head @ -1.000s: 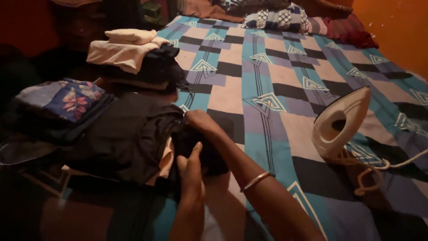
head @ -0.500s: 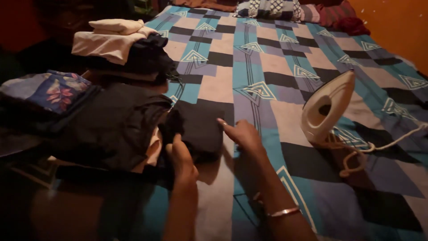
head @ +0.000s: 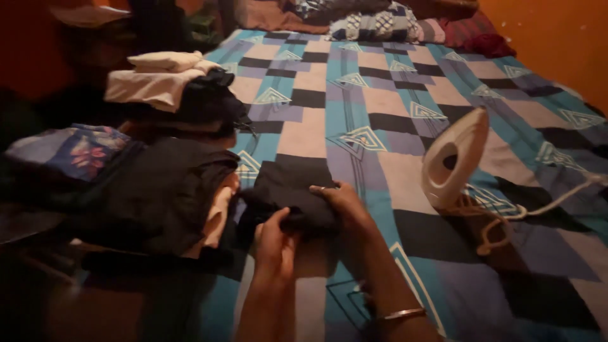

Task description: The user is ironing a black shirt on a bed and folding it afterwards.

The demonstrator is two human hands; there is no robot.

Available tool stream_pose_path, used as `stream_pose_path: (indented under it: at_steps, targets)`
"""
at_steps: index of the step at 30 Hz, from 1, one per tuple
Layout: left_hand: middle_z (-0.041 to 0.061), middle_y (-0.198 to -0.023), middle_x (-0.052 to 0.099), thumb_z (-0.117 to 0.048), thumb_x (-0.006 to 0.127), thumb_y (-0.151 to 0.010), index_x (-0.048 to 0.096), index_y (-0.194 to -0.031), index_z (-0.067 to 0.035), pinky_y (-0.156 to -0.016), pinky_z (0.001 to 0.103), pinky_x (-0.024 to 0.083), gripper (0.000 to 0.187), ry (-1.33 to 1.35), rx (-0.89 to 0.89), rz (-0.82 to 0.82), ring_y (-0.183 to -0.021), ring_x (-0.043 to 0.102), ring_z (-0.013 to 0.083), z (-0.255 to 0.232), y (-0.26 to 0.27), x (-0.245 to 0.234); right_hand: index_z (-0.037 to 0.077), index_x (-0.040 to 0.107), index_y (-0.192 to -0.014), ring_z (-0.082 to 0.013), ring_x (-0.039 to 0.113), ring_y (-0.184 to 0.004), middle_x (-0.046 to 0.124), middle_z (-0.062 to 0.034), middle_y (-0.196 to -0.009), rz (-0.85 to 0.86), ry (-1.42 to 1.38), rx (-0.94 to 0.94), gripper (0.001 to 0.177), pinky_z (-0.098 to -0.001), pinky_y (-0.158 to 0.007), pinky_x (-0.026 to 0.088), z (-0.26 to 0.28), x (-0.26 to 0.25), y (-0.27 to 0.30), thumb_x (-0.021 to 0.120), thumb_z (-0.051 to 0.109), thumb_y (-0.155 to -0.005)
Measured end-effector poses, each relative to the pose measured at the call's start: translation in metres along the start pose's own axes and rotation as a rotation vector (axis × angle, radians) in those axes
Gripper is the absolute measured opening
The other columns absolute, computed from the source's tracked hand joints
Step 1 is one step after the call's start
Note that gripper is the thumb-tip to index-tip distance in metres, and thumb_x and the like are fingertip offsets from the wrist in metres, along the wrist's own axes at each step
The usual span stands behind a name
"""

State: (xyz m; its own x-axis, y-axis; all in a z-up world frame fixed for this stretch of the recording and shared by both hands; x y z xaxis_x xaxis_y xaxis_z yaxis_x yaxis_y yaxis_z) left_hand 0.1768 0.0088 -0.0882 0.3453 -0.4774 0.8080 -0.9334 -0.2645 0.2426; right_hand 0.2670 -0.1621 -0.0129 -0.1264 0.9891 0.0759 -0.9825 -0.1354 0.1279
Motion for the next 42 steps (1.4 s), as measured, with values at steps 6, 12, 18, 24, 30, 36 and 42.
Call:
stream_pose_path:
  at_steps: [6, 12, 18, 24, 30, 36, 42]
  targets:
    - [0.052, -0.155, 0.031, 0.008, 0.062, -0.079, 0.054, -0.143, -0.007, -0.106, 0.038, 0.049, 0.067, -1.491, 1.148, 0.143, -0.142, 0.051, 0.0420, -0.068, 0.198, 0.085, 0.006, 0.048, -0.145, -0.0277, 0.071, -0.096, 0.072, -0.0235, -0.119, -0.188, 0.282, 0.099, 0.087, -0.0441, -0.075, 0.060, -0.005, -0.041, 0.032, 0.088, 0.035, -0.074]
    - [0.019, -0.152, 0.056, -0.009, 0.064, -0.090, 0.058, -0.140, -0.012, -0.124, 0.051, 0.031, 0.050, -1.372, 1.115, 0.295, -0.146, 0.045, 0.0413, -0.115, 0.229, 0.172, 0.012, 0.048, -0.147, -0.0467, 0.047, -0.126, 0.046, -0.0261, -0.149, -0.509, 0.940, -0.335, 0.088, -0.0537, -0.098, 0.045, 0.086, -0.011, 0.100, 0.086, 0.042, -0.074]
    - [0.024, -0.153, 0.047, -0.028, 0.059, -0.095, 0.055, -0.141, -0.003, -0.116, 0.055, 0.031, 0.052, -1.898, 1.225, 0.399, -0.138, 0.046, 0.0422, -0.079, 0.074, 0.131, 0.017, 0.050, -0.150, -0.0388, 0.039, -0.146, 0.041, -0.0166, -0.163, -0.033, 1.288, -0.667, 0.053, -0.0553, -0.119, 0.030, 0.034, 0.063, 0.072, 0.054, 0.033, -0.100]
    - [0.015, -0.153, 0.047, -0.039, 0.047, -0.101, 0.052, -0.145, -0.011, -0.116, 0.052, 0.032, 0.053, -2.235, 1.258, 0.470, -0.142, 0.044, 0.0338, -0.053, 0.048, 0.076, 0.018, 0.036, -0.158, -0.0360, 0.020, -0.154, 0.028, -0.0149, -0.166, 0.056, 1.348, -0.552, 0.066, -0.0521, -0.123, 0.010, 0.024, 0.070, 0.079, 0.045, 0.045, -0.098]
    - [0.014, -0.161, 0.042, -0.043, 0.049, -0.094, 0.047, -0.152, -0.011, -0.117, 0.055, 0.022, 0.067, -2.335, 0.903, 0.132, -0.144, 0.037, 0.0313, -0.053, 0.050, 0.084, 0.021, 0.049, -0.152, -0.0279, 0.035, -0.155, 0.041, -0.0092, -0.165, -0.041, 1.288, -0.429, 0.057, -0.0459, -0.129, 0.022, 0.047, 0.050, 0.054, 0.041, 0.049, -0.103]
    - [0.023, -0.163, 0.030, -0.043, 0.049, -0.096, 0.040, -0.152, 0.001, -0.121, 0.049, 0.016, 0.072, -2.401, 0.943, 0.239, -0.150, 0.028, 0.0364, -0.046, -0.016, 0.136, 0.018, 0.038, -0.157, -0.0324, 0.024, -0.153, 0.031, -0.0151, -0.164, 0.028, 1.404, -0.496, 0.065, -0.0599, -0.121, 0.012, 0.019, 0.057, -0.007, 0.041, 0.052, -0.101]
    - [0.013, -0.169, 0.022, -0.056, 0.031, -0.102, 0.029, -0.159, -0.007, -0.126, 0.049, 0.010, 0.075, -2.194, 0.484, 0.357, -0.157, 0.019, 0.0290, -0.040, -0.082, 0.095, 0.020, 0.034, -0.161, -0.0322, 0.021, -0.155, 0.028, -0.0143, -0.166, -0.056, 1.379, -0.461, 0.073, -0.0603, -0.122, 0.009, 0.013, 0.049, -0.011, 0.042, 0.052, -0.096]
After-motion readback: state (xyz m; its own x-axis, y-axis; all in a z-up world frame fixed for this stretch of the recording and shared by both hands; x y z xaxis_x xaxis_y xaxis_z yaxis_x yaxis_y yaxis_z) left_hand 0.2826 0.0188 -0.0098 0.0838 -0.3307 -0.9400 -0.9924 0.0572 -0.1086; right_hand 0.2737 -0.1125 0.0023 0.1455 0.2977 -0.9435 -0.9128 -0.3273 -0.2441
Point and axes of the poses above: each hand's wrist, its own y-axis away from the middle knuckle, its own x-axis out of the palm, z = x × y, the point moved 10 cm from there along -y, towards the middle knuckle
